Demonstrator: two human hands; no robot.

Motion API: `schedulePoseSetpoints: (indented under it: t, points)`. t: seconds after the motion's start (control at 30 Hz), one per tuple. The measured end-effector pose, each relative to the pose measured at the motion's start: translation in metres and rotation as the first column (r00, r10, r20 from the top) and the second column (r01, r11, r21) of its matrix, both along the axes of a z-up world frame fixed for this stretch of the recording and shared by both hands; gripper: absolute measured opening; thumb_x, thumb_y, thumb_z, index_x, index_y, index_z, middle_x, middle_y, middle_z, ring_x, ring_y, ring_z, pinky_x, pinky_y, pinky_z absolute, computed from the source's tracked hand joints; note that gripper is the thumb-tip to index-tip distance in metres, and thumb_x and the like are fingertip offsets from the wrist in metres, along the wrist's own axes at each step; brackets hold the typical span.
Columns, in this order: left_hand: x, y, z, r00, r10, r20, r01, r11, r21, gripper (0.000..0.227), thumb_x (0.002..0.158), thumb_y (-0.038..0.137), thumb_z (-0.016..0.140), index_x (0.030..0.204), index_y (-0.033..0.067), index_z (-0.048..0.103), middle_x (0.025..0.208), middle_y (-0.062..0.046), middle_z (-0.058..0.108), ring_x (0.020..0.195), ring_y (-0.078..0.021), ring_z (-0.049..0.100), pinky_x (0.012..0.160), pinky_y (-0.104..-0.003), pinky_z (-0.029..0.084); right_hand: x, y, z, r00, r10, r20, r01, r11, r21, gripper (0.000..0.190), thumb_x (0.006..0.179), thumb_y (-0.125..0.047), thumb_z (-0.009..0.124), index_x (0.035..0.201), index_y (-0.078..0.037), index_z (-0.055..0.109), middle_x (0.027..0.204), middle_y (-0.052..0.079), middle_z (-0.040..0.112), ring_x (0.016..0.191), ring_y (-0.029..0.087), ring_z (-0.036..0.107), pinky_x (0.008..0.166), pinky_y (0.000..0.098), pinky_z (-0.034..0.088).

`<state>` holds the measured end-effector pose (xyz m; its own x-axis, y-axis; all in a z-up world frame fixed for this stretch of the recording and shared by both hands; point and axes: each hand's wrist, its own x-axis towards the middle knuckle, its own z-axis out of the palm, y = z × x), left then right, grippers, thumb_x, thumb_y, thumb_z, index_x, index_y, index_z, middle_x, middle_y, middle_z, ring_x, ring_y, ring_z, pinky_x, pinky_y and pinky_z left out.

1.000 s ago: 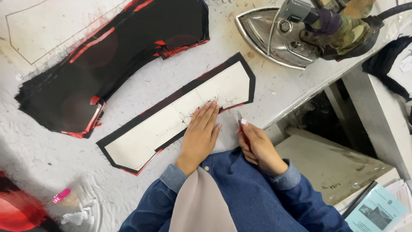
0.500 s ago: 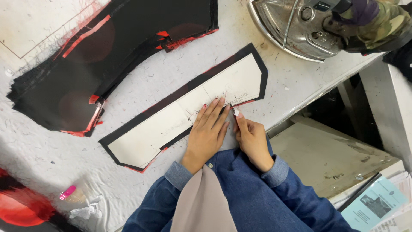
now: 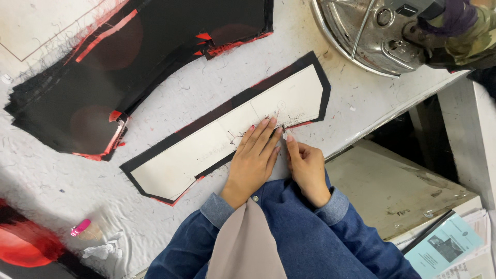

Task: The person irons a piece of black fabric with red patterns using a steam iron. They repeatedly place a paper template on the fabric, align it, and press the iron over it. The person also uses a red utility knife to trim the fabric edges along the template.

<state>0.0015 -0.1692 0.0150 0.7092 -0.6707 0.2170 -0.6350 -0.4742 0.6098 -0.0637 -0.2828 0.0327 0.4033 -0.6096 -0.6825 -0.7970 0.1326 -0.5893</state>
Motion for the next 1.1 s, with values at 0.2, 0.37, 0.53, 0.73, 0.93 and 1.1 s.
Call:
schedulePoseSetpoints:
  t: [0.2, 0.37, 0.53, 0.73, 0.93, 1.1]
  points:
    - [-0.001, -0.001, -0.001, 1.000, -0.001, 0.025, 0.001, 1.000, -0.004, 0.037, 0.094, 0.021, 0.050, 0.130, 0.0125, 0.051, 0.140, -0.007, 0.046, 0.130, -0.0202, 0.041, 0.112, -0.036, 0.026, -0.003, -0.002, 0.001, 0.999, 0.002, 0.032, -0.004, 0.998, 0.062, 0.047, 0.098, -0.031, 0.049, 0.060, -0.003, 0.053, 0.039, 0.005, 0.036, 0.025, 0.010, 0.034, 0.022, 0.0194, 0.025]
    - [0.002, 0.004, 0.015, 1.000, -0.020, -0.021, 0.019, 0.999, -0.047, 0.036, 0.094, 0.018, 0.050, 0.130, 0.0139, 0.052, 0.141, -0.010, 0.044, 0.132, -0.0261, 0.039, 0.111, -0.041, 0.026, -0.014, 0.003, 0.038, 0.992, -0.119, 0.044, 0.102, 0.956, 0.273, 0.046, 0.100, -0.033, 0.042, 0.071, 0.001, 0.052, 0.041, 0.004, 0.030, 0.025, 0.009, 0.028, 0.020, 0.0192, 0.023]
    - [0.010, 0.065, 0.035, 0.982, 0.139, -0.128, -0.161, 0.969, -0.190, 0.035, 0.085, 0.001, 0.055, 0.117, 0.0114, 0.063, 0.128, -0.014, 0.055, 0.123, -0.0347, 0.048, 0.106, -0.046, 0.033, -0.023, 0.024, 0.035, 0.980, -0.006, 0.201, -0.073, 0.920, 0.385, 0.039, 0.100, -0.032, 0.035, 0.089, 0.000, 0.053, 0.046, 0.009, 0.039, 0.023, 0.016, 0.039, 0.019, 0.0241, 0.031]
    - [-0.012, 0.159, 0.016, 0.898, 0.439, 0.017, -0.428, 0.883, -0.192, 0.019, 0.081, -0.004, 0.057, 0.095, 0.0020, 0.069, 0.106, -0.010, 0.064, 0.100, -0.0309, 0.063, 0.093, -0.042, 0.049, -0.001, 0.094, 0.025, 0.921, 0.336, 0.195, -0.388, 0.829, 0.402, 0.043, 0.100, -0.031, 0.031, 0.086, -0.002, 0.060, 0.038, 0.008, 0.046, 0.022, 0.015, 0.041, 0.021, 0.0208, 0.031]
    - [-0.024, 0.171, 0.017, 0.898, 0.412, 0.154, -0.391, 0.908, -0.153, 0.017, 0.082, 0.007, 0.062, 0.097, 0.0022, 0.069, 0.109, -0.009, 0.067, 0.102, -0.0244, 0.065, 0.097, -0.035, 0.045, -0.005, 0.132, 0.023, 0.805, 0.591, 0.060, -0.565, 0.732, 0.381, 0.051, 0.100, -0.034, 0.033, 0.064, -0.009, 0.057, 0.037, 0.005, 0.049, 0.035, 0.017, 0.049, 0.041, 0.0254, 0.041]
    - [-0.021, 0.174, 0.016, 0.910, 0.380, 0.164, -0.355, 0.921, -0.160, 0.014, 0.080, 0.005, 0.062, 0.091, 0.0028, 0.070, 0.105, -0.008, 0.069, 0.099, -0.0246, 0.066, 0.090, -0.036, 0.051, -0.010, 0.152, 0.013, 0.819, 0.565, 0.094, -0.564, 0.765, 0.313, 0.055, 0.101, -0.037, 0.031, 0.061, -0.008, 0.055, 0.042, 0.005, 0.051, 0.037, 0.016, 0.051, 0.040, 0.0239, 0.043]
